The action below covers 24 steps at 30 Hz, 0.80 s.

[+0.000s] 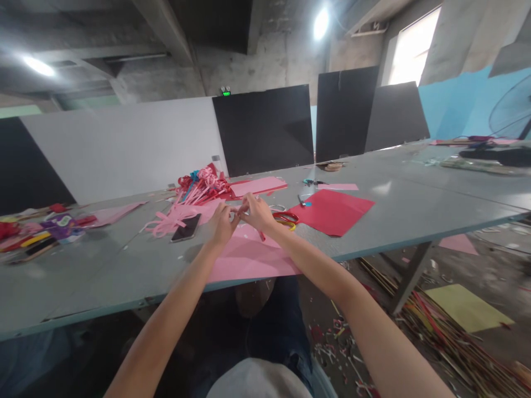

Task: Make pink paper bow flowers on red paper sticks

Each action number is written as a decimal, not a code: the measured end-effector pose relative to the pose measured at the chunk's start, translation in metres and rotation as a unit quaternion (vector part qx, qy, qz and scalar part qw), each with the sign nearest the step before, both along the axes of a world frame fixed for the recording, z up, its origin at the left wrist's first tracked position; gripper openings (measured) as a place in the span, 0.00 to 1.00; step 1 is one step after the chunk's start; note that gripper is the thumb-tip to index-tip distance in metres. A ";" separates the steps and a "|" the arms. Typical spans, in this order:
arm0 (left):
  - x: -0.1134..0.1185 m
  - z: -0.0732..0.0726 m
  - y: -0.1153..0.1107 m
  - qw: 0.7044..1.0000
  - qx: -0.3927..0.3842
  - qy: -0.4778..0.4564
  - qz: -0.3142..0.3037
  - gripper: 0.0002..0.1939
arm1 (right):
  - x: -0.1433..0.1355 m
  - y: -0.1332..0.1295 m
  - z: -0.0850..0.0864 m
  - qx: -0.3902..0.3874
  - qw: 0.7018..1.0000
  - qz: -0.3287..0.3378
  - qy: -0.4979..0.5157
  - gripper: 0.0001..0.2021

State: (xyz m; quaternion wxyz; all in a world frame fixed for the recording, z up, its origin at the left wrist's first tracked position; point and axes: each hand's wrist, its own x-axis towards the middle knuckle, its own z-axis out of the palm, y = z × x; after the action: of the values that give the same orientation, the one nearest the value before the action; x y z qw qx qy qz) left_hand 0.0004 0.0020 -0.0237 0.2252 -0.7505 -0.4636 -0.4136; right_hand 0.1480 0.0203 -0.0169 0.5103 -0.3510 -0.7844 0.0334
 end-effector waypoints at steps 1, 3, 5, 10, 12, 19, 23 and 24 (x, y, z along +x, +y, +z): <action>0.000 0.000 0.000 1.000 -0.002 0.000 0.001 0.03 | 0.000 0.000 0.000 -0.003 1.000 -0.003 -0.003 0.14; 0.000 0.000 0.000 1.000 -0.004 -0.002 0.002 0.03 | 0.000 -0.001 0.001 -0.008 1.000 -0.007 -0.009 0.13; -0.001 0.000 0.000 1.000 -0.002 -0.004 -0.001 0.04 | 0.001 -0.002 0.002 -0.008 1.000 -0.006 -0.015 0.12; -0.001 0.002 -0.001 1.000 0.000 -0.001 -0.003 0.03 | 0.002 0.000 0.003 0.003 1.000 0.003 -0.015 0.11; 0.000 0.003 -0.002 1.000 0.003 -0.003 -0.005 0.04 | 0.002 0.000 0.003 0.008 1.000 0.002 -0.010 0.10; -0.001 0.002 -0.002 1.000 0.011 0.000 -0.015 0.04 | 0.004 0.001 0.003 0.014 1.000 0.014 -0.009 0.11; -0.001 0.001 -0.001 1.000 0.000 -0.001 -0.014 0.03 | 0.003 -0.001 0.005 0.010 1.000 0.013 -0.016 0.11; -0.001 0.001 0.000 1.000 -0.003 -0.005 -0.012 0.03 | 0.003 -0.002 0.005 0.009 1.000 0.010 -0.017 0.11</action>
State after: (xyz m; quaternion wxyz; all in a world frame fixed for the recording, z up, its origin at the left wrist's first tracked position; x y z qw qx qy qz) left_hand -0.0004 0.0017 -0.0228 0.2162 -0.7546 -0.4568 -0.4184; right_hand 0.1510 0.0181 -0.0120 0.4994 -0.3395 -0.7967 0.0252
